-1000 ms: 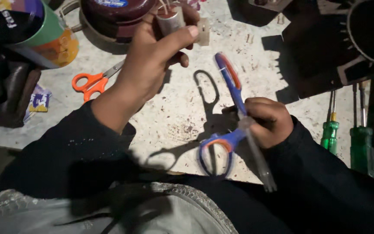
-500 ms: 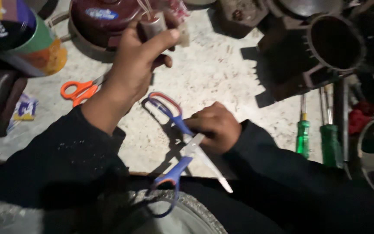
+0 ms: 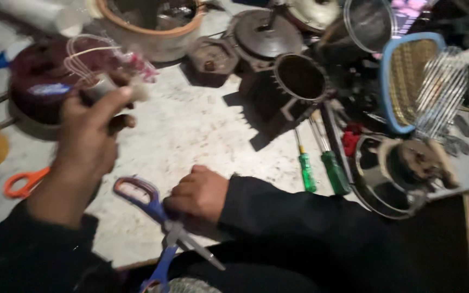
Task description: The person uses a pair of blue-handled shears to repeatedly scrape and clean the surface of a small white electrical component held in their left hand. The person rotates the component to access different sides while working at a cluttered workbench.
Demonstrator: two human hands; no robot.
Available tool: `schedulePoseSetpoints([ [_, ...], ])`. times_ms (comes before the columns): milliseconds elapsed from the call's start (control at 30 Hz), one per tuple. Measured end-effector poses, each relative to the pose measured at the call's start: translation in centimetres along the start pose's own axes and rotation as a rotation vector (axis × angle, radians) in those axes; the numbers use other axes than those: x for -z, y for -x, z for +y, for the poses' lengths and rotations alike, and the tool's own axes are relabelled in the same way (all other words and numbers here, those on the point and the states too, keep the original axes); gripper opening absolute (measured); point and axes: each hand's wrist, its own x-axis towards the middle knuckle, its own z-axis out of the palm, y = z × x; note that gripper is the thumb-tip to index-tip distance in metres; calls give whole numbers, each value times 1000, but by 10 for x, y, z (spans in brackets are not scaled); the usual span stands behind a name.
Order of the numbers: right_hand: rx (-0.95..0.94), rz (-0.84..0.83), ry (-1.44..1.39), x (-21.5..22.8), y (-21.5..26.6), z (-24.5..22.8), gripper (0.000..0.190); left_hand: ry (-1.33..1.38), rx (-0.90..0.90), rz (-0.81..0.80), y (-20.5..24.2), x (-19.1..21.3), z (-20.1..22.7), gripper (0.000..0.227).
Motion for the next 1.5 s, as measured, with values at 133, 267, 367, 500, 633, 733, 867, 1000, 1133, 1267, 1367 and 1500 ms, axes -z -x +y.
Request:
schedulePoseSetpoints([
  [133, -100, 75, -60, -5, 5, 12, 34, 6, -23, -6, -2, 6, 5, 28],
  [267, -391, 405, -117, 5, 10, 71, 32, 102, -117, 31, -10, 14, 10, 28],
  [367, -603, 697, -212, 21, -5, 141, 31, 134, -157, 69, -19, 16, 8, 28],
  [500, -610, 935, -438, 52, -58, 232, 20, 103, -106, 52, -16, 13, 0, 26],
  [633, -556, 910, -92, 56, -93, 290, 26, 110, -87, -32, -16, 7, -12, 24],
  [733, -784, 780, 167, 35, -99, 319, 28, 121, -56, -52, -14, 5, -16, 27],
  [867, -730, 818, 40, 14, -98, 358, 26, 103, -171, -187, -13, 0, -20, 20],
  [1000, -604, 1021, -310, 23, -69, 372, 23, 64, -249, -314, -11, -1, -26, 16],
  [1133, -604, 1026, -662, 48, -41, 316, 19, -7, -261, -430, -5, -2, -22, 12],
  [1267, -736, 835, -1038, 68, -13, 215, 18, -195, -422, -480, 6, -9, -15, 17],
  [1367, -718, 681, -801, 68, 9, 146, 26, -402, -548, -499, 11, -12, -11, 18],
  [1500, -728, 861, -1534, 57, 32, 97, 28, -458, -538, -528, 15, -14, -15, 20],
])
